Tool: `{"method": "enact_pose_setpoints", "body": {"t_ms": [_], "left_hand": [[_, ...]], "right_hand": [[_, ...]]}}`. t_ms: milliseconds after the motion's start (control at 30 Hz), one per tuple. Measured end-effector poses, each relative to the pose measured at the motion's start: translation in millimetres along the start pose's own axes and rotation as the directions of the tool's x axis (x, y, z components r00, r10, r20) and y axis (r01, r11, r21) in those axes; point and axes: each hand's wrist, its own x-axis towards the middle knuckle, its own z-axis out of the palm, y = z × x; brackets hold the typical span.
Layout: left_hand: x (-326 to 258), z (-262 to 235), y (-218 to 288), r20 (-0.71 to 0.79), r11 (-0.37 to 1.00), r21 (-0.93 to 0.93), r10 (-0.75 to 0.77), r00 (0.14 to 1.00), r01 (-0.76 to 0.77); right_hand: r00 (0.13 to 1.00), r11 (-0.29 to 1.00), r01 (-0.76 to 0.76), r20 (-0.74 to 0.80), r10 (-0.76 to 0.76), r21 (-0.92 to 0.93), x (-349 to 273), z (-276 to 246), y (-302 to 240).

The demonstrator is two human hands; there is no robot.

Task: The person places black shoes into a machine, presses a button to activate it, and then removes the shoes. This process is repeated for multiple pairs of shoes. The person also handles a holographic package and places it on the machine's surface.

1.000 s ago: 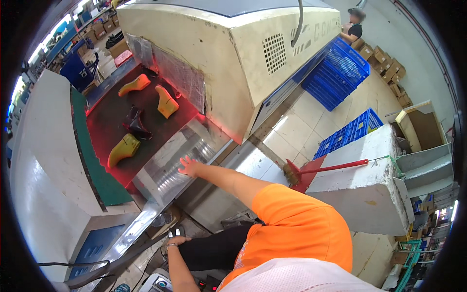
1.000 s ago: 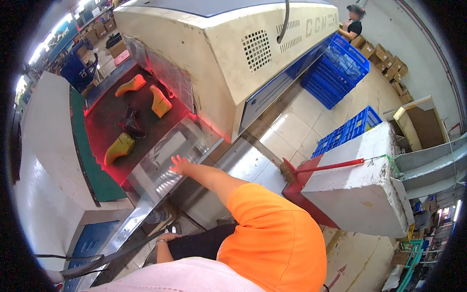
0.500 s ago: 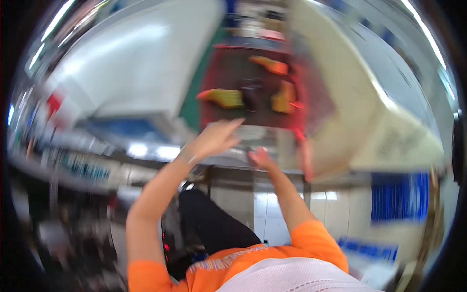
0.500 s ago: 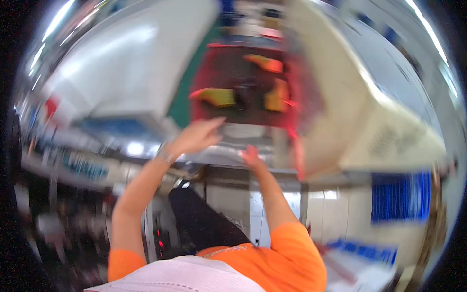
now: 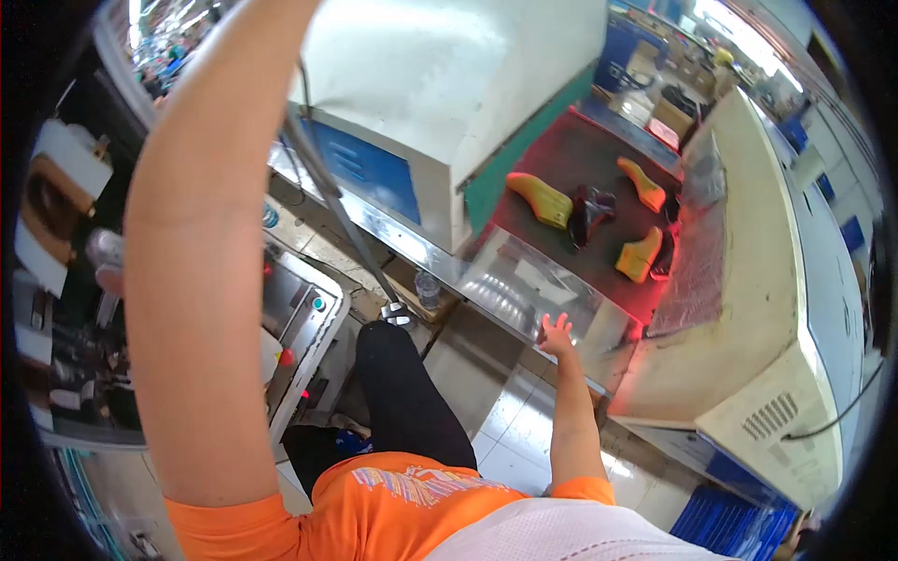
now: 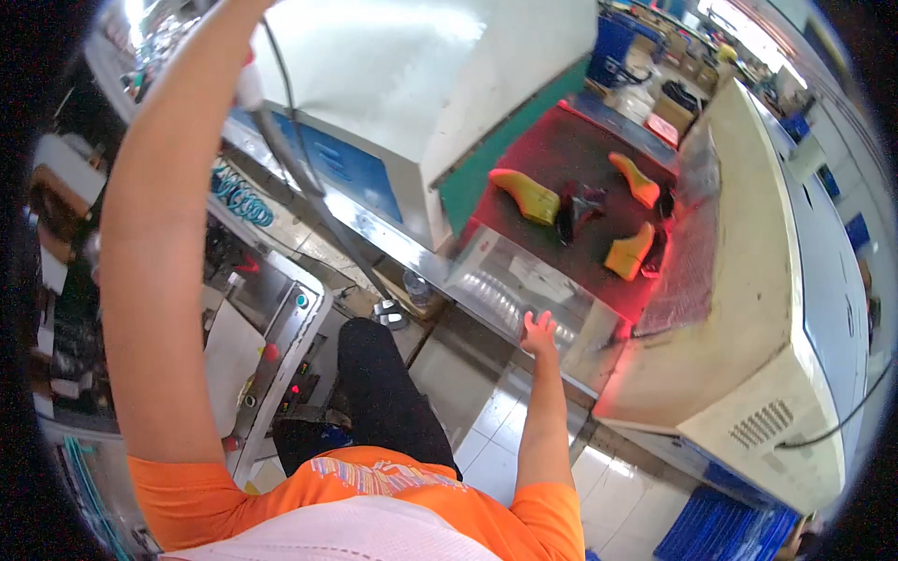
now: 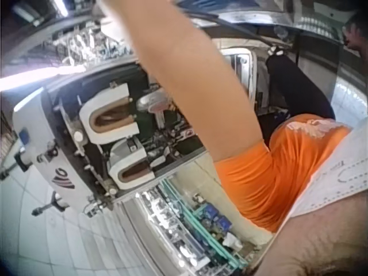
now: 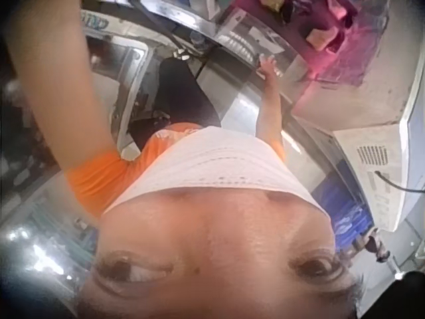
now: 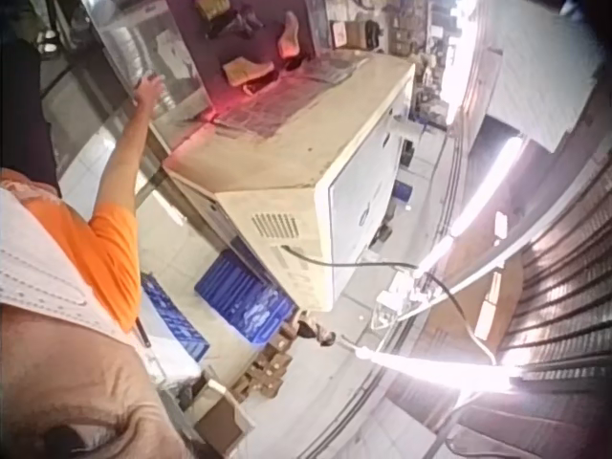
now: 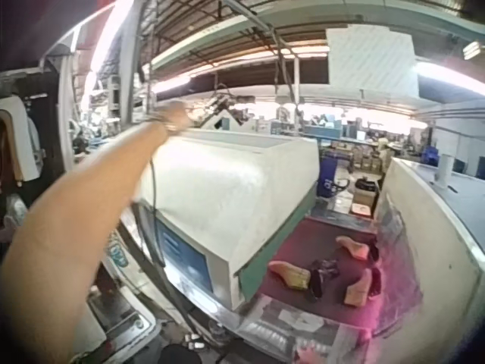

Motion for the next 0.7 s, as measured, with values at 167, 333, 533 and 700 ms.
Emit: {"method": "enact_pose_setpoints", "body": {"t_ms": [167,333,533,700], "left_hand": [[54.2,70.6,-115.0,-0.109,0.93,0.029,0.368,0.924,-0.367],[47.6,157.4,-96.3,-0.428,0.89,-0.035,0.397,0.812,-0.454],[-234.1,72.8,215.1,-0.061,0.319,-0.893,0.612,0.788,-0.317],[-410.7,134.5,227.8,0.256,0.387,-0.9,0.842,0.474,-0.201]], "right_hand": [[0.928,0.99,-0.008,-0.368,0.06,0.142,2.9,16.3,2.7],[0.97,0.986,-0.087,-0.212,0.117,0.144,-1.7,-7.0,-52.8],[0.958,0.975,-0.198,-0.192,0.214,0.1,-16.8,-9.0,-29.0],[0.96,0.98,-0.186,-0.199,0.196,0.07,-20.6,-12.0,-38.8]]}}
